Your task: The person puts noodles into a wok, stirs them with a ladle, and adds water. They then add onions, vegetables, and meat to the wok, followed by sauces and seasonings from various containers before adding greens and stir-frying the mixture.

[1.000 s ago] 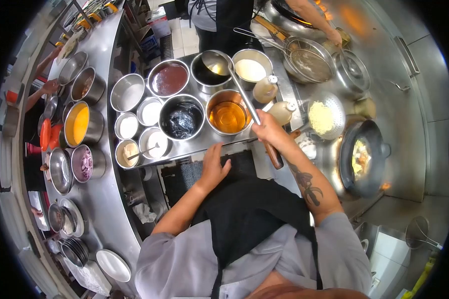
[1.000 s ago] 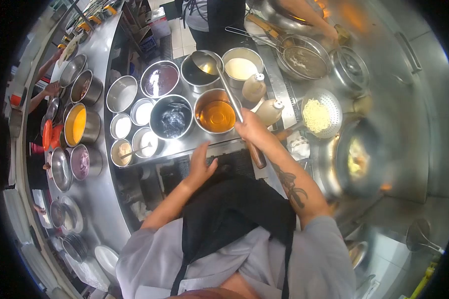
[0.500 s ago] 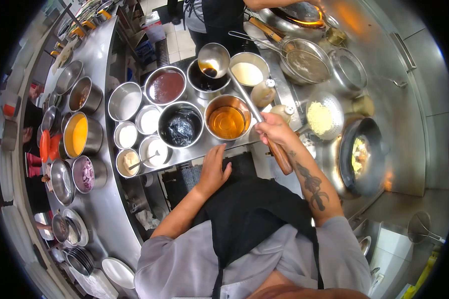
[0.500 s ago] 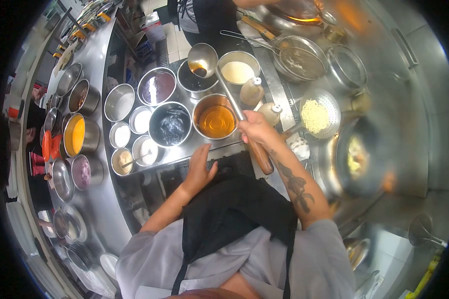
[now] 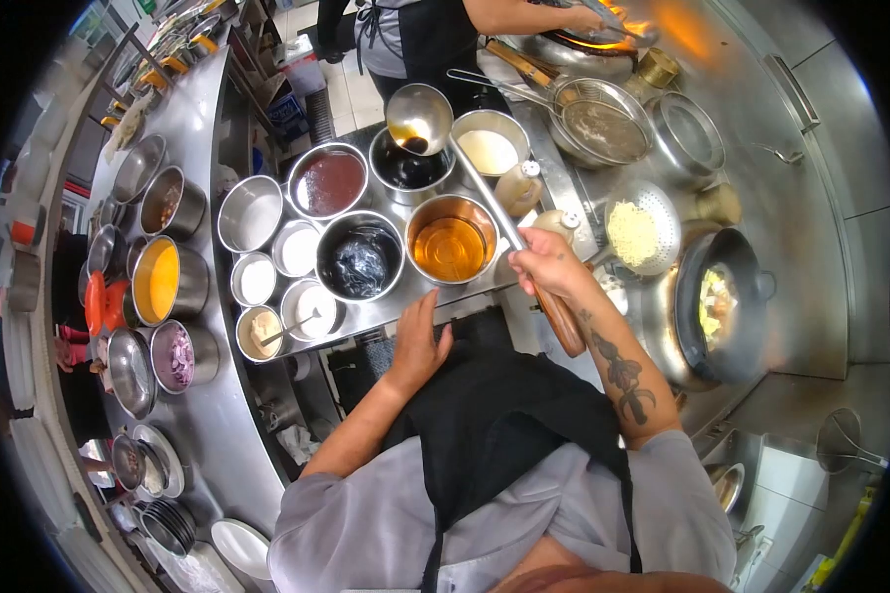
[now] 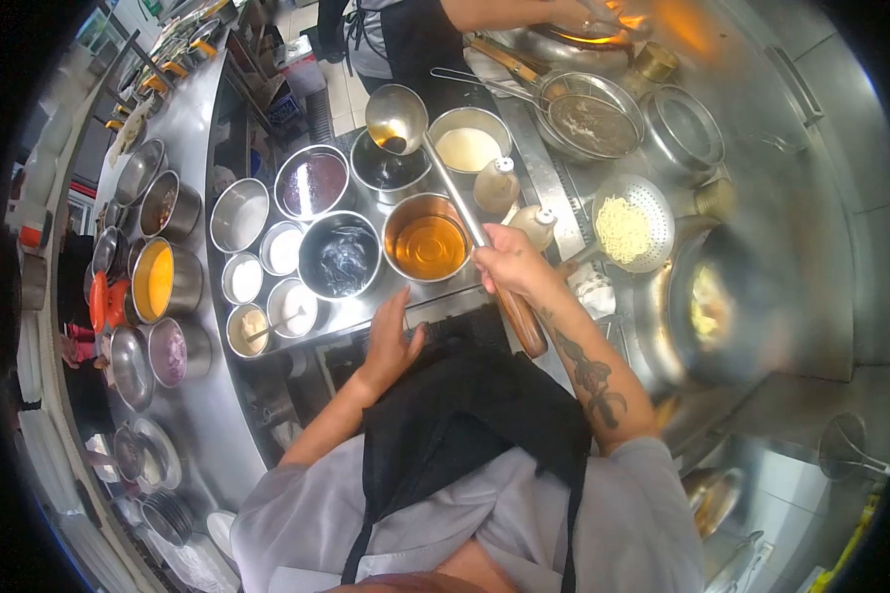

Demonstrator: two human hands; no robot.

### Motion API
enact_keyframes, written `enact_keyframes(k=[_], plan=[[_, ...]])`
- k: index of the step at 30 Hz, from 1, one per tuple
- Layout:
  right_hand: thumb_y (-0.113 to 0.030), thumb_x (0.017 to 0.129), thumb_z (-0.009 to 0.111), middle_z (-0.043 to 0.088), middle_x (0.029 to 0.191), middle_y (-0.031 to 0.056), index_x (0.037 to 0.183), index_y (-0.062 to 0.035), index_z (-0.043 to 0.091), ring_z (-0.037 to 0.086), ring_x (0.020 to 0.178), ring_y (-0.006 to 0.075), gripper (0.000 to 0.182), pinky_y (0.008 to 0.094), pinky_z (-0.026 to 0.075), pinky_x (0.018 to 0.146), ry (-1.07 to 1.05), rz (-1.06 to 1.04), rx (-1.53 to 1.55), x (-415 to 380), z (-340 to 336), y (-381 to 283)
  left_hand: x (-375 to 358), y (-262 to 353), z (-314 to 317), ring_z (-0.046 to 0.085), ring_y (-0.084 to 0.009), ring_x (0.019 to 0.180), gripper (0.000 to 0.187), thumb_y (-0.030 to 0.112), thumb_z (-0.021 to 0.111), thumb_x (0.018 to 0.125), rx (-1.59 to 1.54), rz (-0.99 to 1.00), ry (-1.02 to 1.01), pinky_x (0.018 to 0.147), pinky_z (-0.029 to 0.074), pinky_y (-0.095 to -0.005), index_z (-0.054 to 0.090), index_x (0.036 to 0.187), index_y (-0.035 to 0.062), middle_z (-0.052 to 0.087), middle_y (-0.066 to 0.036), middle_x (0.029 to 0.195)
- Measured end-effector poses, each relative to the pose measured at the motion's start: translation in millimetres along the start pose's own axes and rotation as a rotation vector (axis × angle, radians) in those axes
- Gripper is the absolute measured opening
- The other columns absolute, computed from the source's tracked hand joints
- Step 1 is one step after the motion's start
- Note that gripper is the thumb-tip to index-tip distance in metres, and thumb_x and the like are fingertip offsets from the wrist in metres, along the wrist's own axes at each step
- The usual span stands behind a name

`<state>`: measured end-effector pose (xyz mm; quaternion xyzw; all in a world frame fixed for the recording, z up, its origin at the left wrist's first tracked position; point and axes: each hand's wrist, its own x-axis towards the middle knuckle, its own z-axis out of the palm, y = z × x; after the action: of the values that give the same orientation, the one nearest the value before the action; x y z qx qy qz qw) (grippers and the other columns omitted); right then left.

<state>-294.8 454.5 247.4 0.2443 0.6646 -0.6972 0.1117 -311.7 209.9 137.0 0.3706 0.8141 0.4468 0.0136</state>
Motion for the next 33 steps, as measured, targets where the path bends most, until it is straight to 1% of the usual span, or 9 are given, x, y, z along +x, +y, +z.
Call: enact_keyframes(k=[8,11,17,22,25,26,28,30,33], plan=[[0.0,0.085,0.052,0.051,0.069,0.0027,0.114,0.0041,0.053,0.048,0.043,0.0084,0.029,0.0217,0.039,0.039,-0.003,-0.016,0.058,-3,-1,5,-5,-6,-1,0.053,-0.0351,0.093,0.062,0.002,0.067,0.075,-0.023,-0.054,-0.012,0.081,0.043,-0.0416,0.041,0.131,-0.0022,0.054,-0.018,0.101],[-0.001,0.086,0.048,0.052,0.071,0.0027,0.104,0.0026,0.054,0.048,0.044,0.0085,0.019,0.0222,0.039,0.04,-0.041,0.003,0.18,-13,-4,-3,-5,-7,0,0.054,-0.0338,0.088,0.061,0.001,0.067,0.075,-0.034,-0.071,-0.01,0.078,0.044,-0.0405,0.042,0.13,-0.0024,0.054,-0.017,0.096],[-0.005,0.09,0.051,0.051,0.074,0.003,0.107,0.0013,0.053,0.046,0.046,0.0081,0.019,0.0225,0.037,0.041,-0.133,0.105,0.536,-43,-18,-13,16,-16,18,0.056,-0.0334,0.086,0.06,0.002,0.069,0.075,-0.075,-0.034,0.015,0.077,0.046,-0.0405,0.043,0.129,-0.0032,0.056,-0.016,0.093],[-0.007,0.092,0.046,0.049,0.074,0.0032,0.124,0.0059,0.045,0.042,0.041,0.0045,0.035,0.021,0.034,0.037,-0.082,0.035,0.701,-86,-43,-10,105,-7,51,0.054,-0.0386,0.103,0.069,0.01,0.073,0.074,-0.087,0.17,0.13,0.09,0.043,-0.043,0.039,0.132,-0.0061,0.056,-0.024,0.11],[-0.007,0.091,0.046,0.049,0.074,0.0037,0.125,0.0078,0.044,0.042,0.041,0.0051,0.037,0.021,0.035,0.037,-0.042,-0.09,0.817,-127,-66,0,162,-10,78,0.051,-0.0418,0.111,0.079,0.019,0.076,0.072,-0.037,0.115,0.041,0.097,0.04,-0.0455,0.035,0.134,-0.0083,0.053,-0.028,0.119],[-0.007,0.091,0.046,0.049,0.074,0.0037,0.126,0.0083,0.044,0.043,0.041,0.0052,0.038,0.0211,0.035,0.037,0.012,-0.127,0.821,-144,-74,4,183,-23,96,0.048,-0.0428,0.115,0.088,0.027,0.08,0.069,0.014,0.119,0.014,0.099,0.039,-0.0459,0.033,0.135,-0.0098,0.05,-0.031,0.124],[-0.008,0.09,0.046,0.048,0.074,0.0037,0.126,0.0091,0.043,0.043,0.042,0.0056,0.04,0.0213,0.035,0.036,0.131,-0.202,0.831,-180,-89,13,203,-36,121,0.052,-0.0431,0.111,0.093,0.031,0.083,0.064,0.118,0.224,0.029,0.096,0.042,-0.0446,0.034,0.133,-0.0107,0.054,-0.03,0.118],[-0.006,0.089,0.049,0.05,0.072,0.0042,0.124,0.0058,0.047,0.044,0.041,0.0075,0.038,0.0224,0.035,0.036,0.313,-0.244,0.772,-218,-100,20,222,-27,130,0.057,-0.0422,0.104,0.098,0.034,0.085,0.06,0.115,0.054,-0.153,0.09,0.046,-0.0435,0.036,0.132,-0.01,0.06,-0.028,0.11],[-0.001,0.085,0.052,0.052,0.069,0.0045,0.117,-0.0001,0.054,0.046,0.041,0.0105,0.031,0.024,0.036,0.037,0.595,-0.265,0.666,-268,-121,43,235,-25,146,0.059,-0.0416,0.102,0.098,0.04,0.087,0.055,-0.008,-0.049,-0.123,0.088,0.047,-0.0439,0.041,0.128,-0.0067,0.062,-0.027,0.107]])
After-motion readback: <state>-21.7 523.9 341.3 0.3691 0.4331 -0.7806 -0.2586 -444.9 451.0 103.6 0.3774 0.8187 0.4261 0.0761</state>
